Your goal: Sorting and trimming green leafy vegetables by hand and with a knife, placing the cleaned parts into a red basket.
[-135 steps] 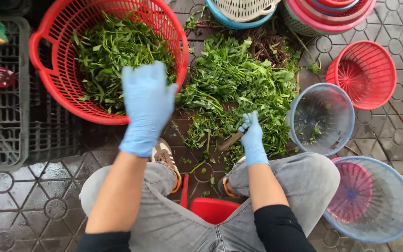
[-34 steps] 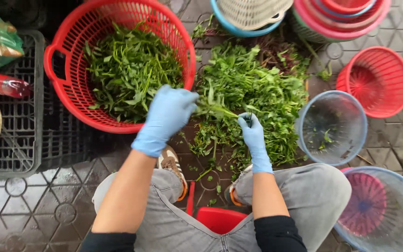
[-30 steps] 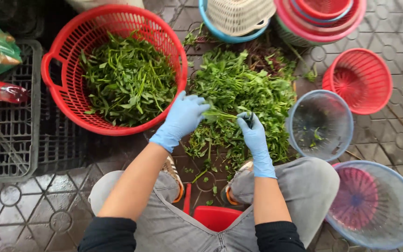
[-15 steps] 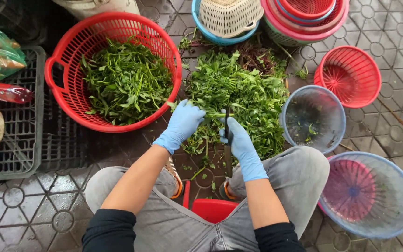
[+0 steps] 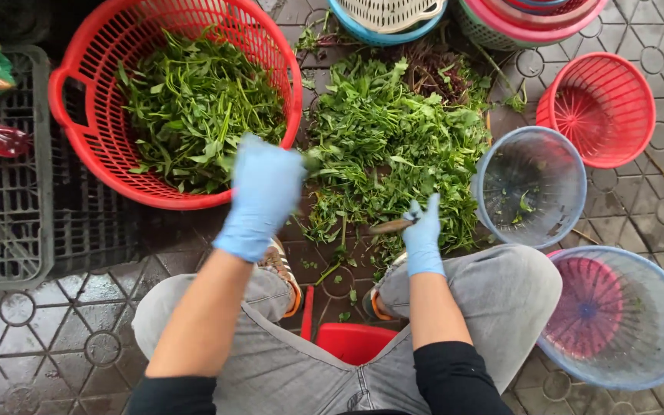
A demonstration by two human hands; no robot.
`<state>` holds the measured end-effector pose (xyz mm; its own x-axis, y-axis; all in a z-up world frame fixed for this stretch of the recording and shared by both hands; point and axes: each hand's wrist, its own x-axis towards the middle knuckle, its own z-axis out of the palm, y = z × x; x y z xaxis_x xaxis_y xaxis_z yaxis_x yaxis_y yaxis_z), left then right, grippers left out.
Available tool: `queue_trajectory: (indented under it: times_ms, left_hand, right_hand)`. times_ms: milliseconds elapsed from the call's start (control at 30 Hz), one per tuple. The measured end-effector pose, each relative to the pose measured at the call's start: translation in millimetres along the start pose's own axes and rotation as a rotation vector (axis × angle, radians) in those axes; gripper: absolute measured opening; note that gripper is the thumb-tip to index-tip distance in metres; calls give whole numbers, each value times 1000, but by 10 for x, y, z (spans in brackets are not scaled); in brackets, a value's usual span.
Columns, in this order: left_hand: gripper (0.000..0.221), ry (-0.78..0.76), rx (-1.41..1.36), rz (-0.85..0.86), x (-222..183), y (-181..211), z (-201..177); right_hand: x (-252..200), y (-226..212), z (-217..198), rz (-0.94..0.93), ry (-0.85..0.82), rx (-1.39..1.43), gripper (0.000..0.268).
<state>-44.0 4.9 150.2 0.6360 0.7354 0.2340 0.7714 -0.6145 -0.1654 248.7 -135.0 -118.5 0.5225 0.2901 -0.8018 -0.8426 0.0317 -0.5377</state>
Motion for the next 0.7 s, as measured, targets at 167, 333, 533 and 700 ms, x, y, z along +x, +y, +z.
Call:
queue_trajectory:
  times_ms: [167,333,533,700]
  left_hand:
    - [64,-48,-54,-287,-292,-772,442]
    - [47,-236,-330,-162,-304,-722,220]
    - [62,-535,-516,-91,-261,-418,200]
    - [63,-562,-462,-64,-229,-339,233]
  right_hand:
    - [832,833,-98,-141,-85,-546,26]
    - [1896,1289,-169,-450,-9,-1350,30]
    - [1384,1224,424,-531,-91,-1941,60]
    - [1165,1072,573,-684,-134,-1898,28]
